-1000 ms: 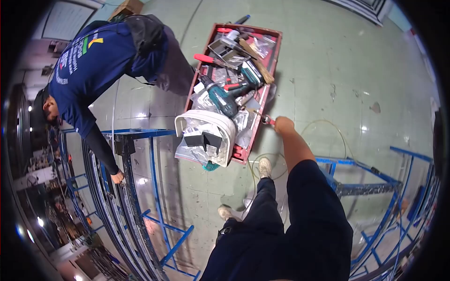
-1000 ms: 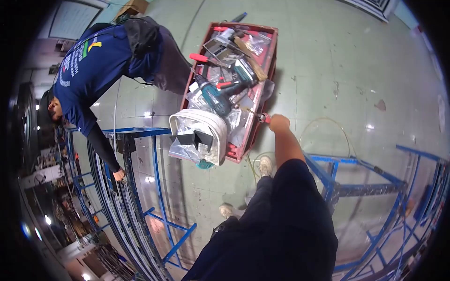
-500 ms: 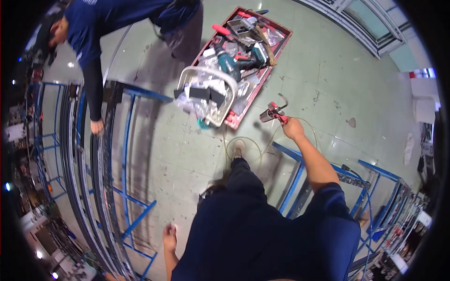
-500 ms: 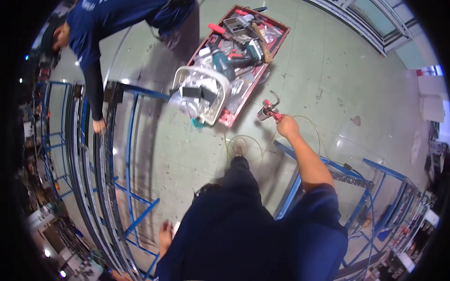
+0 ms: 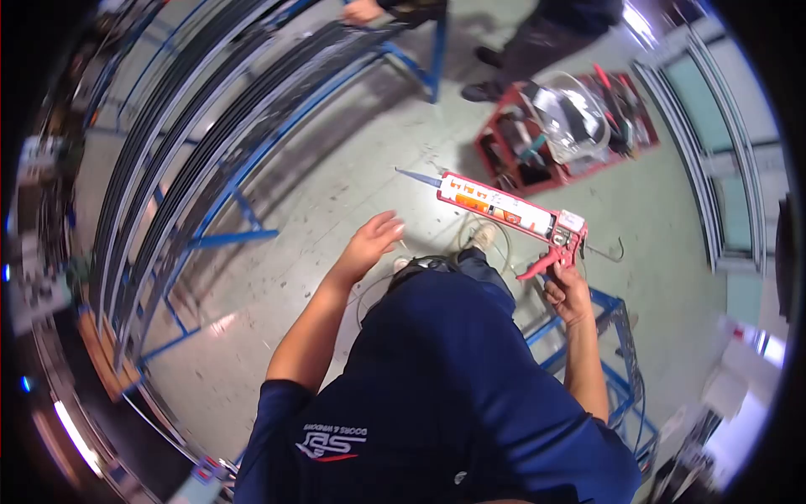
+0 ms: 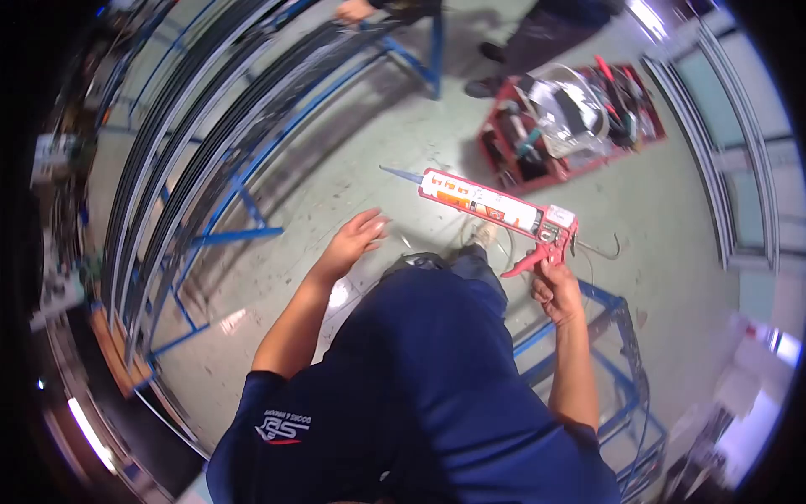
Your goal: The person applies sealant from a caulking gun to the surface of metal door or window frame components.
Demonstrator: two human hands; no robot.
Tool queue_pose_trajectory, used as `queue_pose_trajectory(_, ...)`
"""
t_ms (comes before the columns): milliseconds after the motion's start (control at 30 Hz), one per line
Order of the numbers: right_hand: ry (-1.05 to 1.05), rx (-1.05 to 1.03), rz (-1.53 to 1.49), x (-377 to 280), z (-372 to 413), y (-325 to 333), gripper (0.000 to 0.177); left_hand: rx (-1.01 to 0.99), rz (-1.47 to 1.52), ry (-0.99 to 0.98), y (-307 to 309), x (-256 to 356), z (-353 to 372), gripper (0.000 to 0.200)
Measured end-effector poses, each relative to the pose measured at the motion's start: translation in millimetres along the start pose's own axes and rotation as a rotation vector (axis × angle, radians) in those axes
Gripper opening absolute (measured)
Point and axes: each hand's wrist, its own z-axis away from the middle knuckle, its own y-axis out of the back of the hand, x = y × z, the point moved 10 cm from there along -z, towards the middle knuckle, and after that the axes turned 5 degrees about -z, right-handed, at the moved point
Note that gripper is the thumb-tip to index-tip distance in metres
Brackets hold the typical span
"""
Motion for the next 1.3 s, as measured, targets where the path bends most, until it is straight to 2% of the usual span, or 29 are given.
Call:
queue_pose_trajectory(100,-0.083,-0.148,-0.069,32.8,-12.2,-64.3,0.035,-0.018,0.369,-0.07,11.6,38.3,24.7,0.068)
queue_pose_trajectory(133,-0.1,-0.194,-0.054,40.7,-13.7,-83.0,0.035,0.013,0.381,-0.097,18.9,47.2,32.2,0.068)
queue_pose_trajectory(233,-0.149,-0.275,-0.003,59.6,-15.0,-126.2,0.036,0.065,0.58,-0.183,41.2,59.5,46.7,0.062)
queue_pose_trajectory(300,-0.186,-0.304,0.038,67.6,-13.9,-141.7,0.036,0.119,0.701,-0.312,58.5,61.7,53.9,0.052)
queue_pose_trajectory(333,-0.205,-0.316,0.035,69.1,-12.2,-149.0,0.036,0.165,0.692,-0.352,64.4,63.2,61.0,0.046)
queue_pose_trajectory(500,-0.244,-0.349,0.064,76.7,-21.2,-177.2,0.036,0.304,0.788,-0.443,89.2,57.6,91.3,0.04)
queue_pose_trajectory(567,-0.255,-0.347,0.08,78.4,-30.1,-205.4,0.041,0.351,0.865,-0.461,107.8,47.2,97.5,0.04)
queue_pose_trajectory(633,-0.265,-0.455,0.048,78.3,-40.8,-245.9,0.049,0.413,0.899,-0.469,133.5,42.0,109.7,0.04)
queue_pose_trajectory(667,-0.268,-0.275,0.004,77.4,-35.2,-275.5,0.059,0.435,0.928,-0.486,145.7,38.6,114.9,0.04)
queue_pose_trajectory(700,-0.301,-0.283,0.017,82.0,-53.0,-278.7,0.059,0.459,0.958,-0.501,156.7,34.0,120.5,0.041)
queue_pose_trajectory(767,-0.38,-0.569,0.08,92.1,-87.0,-299.7,0.061,0.543,0.946,-0.505,182.8,27.9,134.0,0.04)
queue_pose_trajectory(833,-0.456,-0.604,0.145,110.6,-114.7,-324.8,0.063,0.591,0.96,-0.578,207.2,23.7,149.0,0.041)
queue_pose_trajectory(900,-0.523,-0.795,0.227,128.8,-131.5,-369.7,0.065,0.715,0.989,-0.62,235.1,13.5,168.8,0.041)
queue_pose_trajectory(967,-0.625,-0.816,0.279,149.6,-148.4,-405.7,0.064,0.743,1.066,-0.747,256.5,9.6,193.7,0.042)
queue_pose_trajectory(1000,-0.673,-0.771,0.294,159.8,-150.3,-431.3,0.063,0.828,1.03,-0.738,266.3,9.6,209.2,0.042)
queue_pose_trajectory(1133,-0.804,-0.816,0.409,205.1,-167.8,-502.3,0.061,1.081,0.973,-0.714,295.1,-0.1,260.2,0.044)
queue_pose_trajectory(1300,-0.941,-0.903,0.555,276.7,-169.3,-574.6,0.07,1.215,1.037,-0.841,347.9,-38.4,296.3,0.045)
